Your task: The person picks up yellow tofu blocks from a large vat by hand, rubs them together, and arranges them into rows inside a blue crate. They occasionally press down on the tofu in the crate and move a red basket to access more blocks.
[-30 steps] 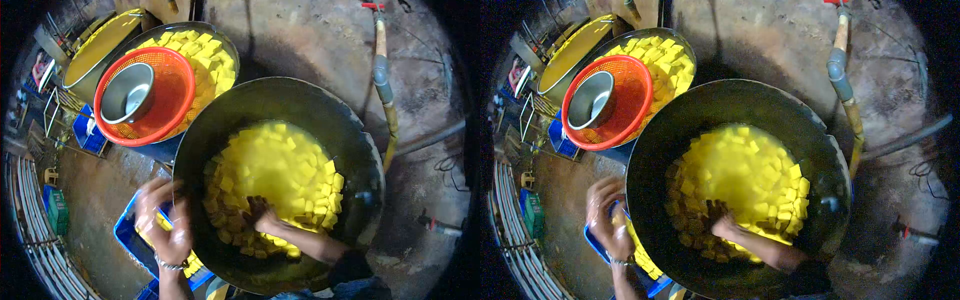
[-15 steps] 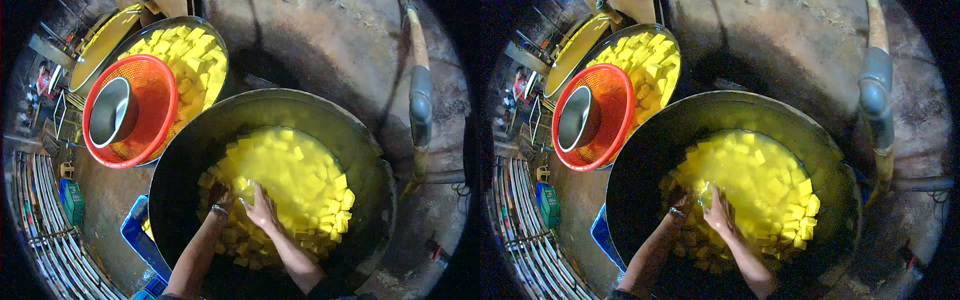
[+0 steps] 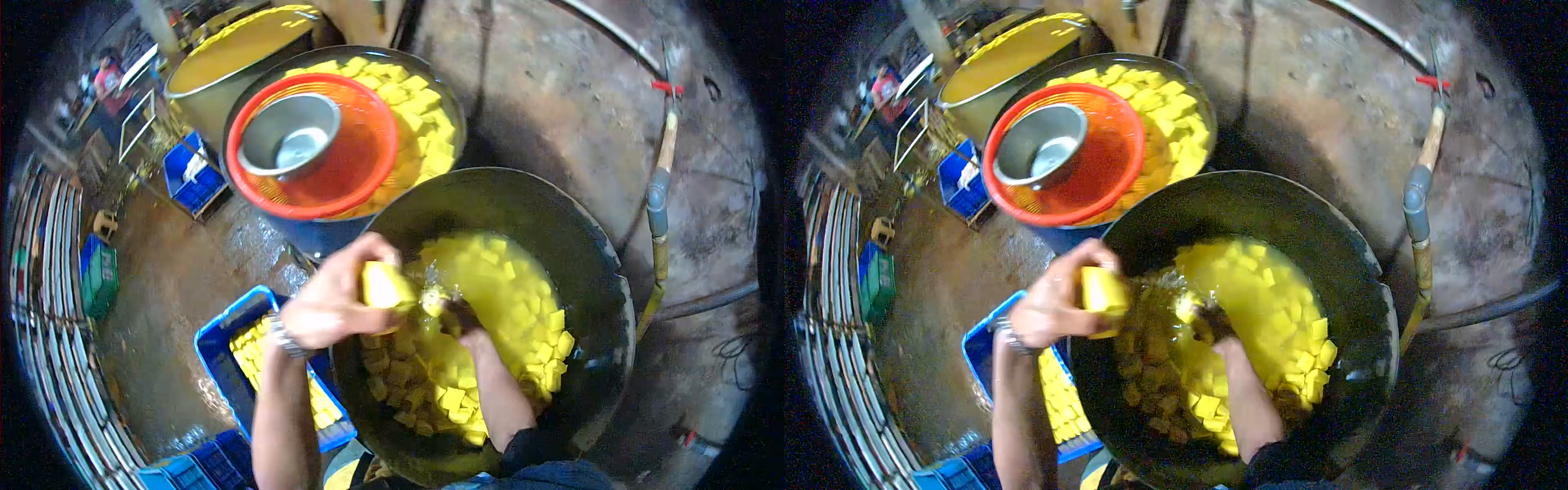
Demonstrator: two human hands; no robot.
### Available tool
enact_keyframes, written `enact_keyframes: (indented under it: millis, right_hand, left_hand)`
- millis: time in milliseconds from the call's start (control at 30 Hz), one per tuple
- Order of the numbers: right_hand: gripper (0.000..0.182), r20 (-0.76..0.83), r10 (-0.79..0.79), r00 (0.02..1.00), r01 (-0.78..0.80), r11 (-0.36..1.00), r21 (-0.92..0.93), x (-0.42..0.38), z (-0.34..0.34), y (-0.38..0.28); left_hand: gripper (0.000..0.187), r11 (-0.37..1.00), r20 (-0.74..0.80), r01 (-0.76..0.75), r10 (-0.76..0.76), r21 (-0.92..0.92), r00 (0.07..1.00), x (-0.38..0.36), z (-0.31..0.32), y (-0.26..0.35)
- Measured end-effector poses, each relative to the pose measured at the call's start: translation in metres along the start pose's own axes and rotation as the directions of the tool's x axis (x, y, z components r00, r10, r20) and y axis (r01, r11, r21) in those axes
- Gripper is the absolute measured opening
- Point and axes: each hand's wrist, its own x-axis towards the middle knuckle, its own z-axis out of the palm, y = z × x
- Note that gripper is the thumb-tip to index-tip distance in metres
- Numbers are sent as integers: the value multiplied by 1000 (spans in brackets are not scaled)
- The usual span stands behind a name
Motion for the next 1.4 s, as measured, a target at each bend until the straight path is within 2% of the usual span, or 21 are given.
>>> enact_keyframes:
  millis: [67, 100, 233, 333, 433, 500, 633, 700, 767, 833, 900, 933, 967, 1033, 1100, 1133, 1167, 1233, 1267, 1367, 1400]
  right_hand:
    - [47, 63, 414, 908, -374, 737, 563, -29, 6, -63]
    - [36, 216, 329, 919, -385, 636, 669, -23, 2, -51]
    - [19, 373, 113, 921, -386, 401, 831, 10, 27, -30]
    - [22, 206, 283, 937, -312, 405, 859, 24, 41, -28]
    - [21, 321, 141, 937, -349, 450, 822, 7, 52, -95]
    - [47, 405, -33, 914, -297, 626, 721, -21, 68, -177]
    - [39, 301, -233, 925, 228, 972, 54, -90, 140, -314]
    - [38, 342, -414, 843, 503, 833, -232, -94, 175, -324]
    - [38, 366, -204, 908, 403, 664, -629, -116, 220, -349]
    - [30, 439, -260, 860, 493, 203, -846, -111, 250, -331]
    - [41, 407, -150, 901, 421, 80, -903, -121, 284, -331]
    - [39, 454, -255, 854, 484, 68, -873, -131, 297, -322]
    - [44, 470, -241, 849, 509, 133, -851, -145, 310, -325]
    - [42, 587, -236, 774, 633, 315, -707, -172, 326, -321]
    - [39, 473, -528, 705, 645, 199, -738, -191, 338, -297]
    - [29, 367, -803, 470, 669, 53, -741, -192, 324, -288]
    - [29, 351, -803, 482, 658, 67, -750, -195, 302, -295]
    - [20, 288, -694, 660, 570, 212, -794, -198, 234, -322]
    - [22, 274, -606, 747, 518, 272, -811, -196, 195, -321]
    - [17, 150, -209, 966, 211, 306, -928, -182, 86, -258]
    - [19, 142, 116, 983, 98, 320, -942, -171, 64, -224]
  left_hand:
    - [55, 819, -58, -147, 138, -554, 989, -68, -25, -3]
    - [58, 712, -130, -321, 310, -625, 942, -94, -38, -17]
    - [63, 640, -634, -433, -112, -635, 765, -246, -51, -60]
    - [39, 615, -757, -457, -422, -643, 498, -352, -54, -128]
    - [34, 500, -686, -491, -643, -713, 341, -449, -56, -204]
    - [31, 418, -618, -561, -753, -714, 225, -495, -56, -259]
    - [32, 319, -519, -478, -769, -818, 374, -475, -47, -269]
    - [32, 274, -482, -446, -743, -852, 464, -439, -47, -257]
    - [37, 333, -486, -361, -687, -871, 540, -400, -47, -244]
    - [40, 379, -504, -332, -634, -864, 587, -365, -45, -220]
    - [37, 367, -536, -394, -519, -843, 666, -333, -39, -195]
    - [41, 333, -546, -434, -459, -837, 701, -316, -33, -169]
    - [45, 228, -471, -414, -369, -881, 801, -306, -31, -164]
    - [48, 71, -443, -465, -459, -883, 770, -275, -15, -123]
    - [50, 267, -554, -487, -343, -832, 758, -270, 2, -134]
    - [48, 283, -547, -469, -385, -837, 744, -266, 8, -136]
    - [45, 300, -545, -456, -426, -838, 722, -261, 11, -135]
    - [39, 104, -378, -394, -576, -913, 725, -249, 6, -126]
    - [36, 207, -427, -395, -652, -895, 627, -231, 13, -96]
    - [42, -43, -300, -354, -441, -934, 846, -202, 20, -60]
    - [45, -35, -320, -355, -362, -934, 876, -182, 29, -43]
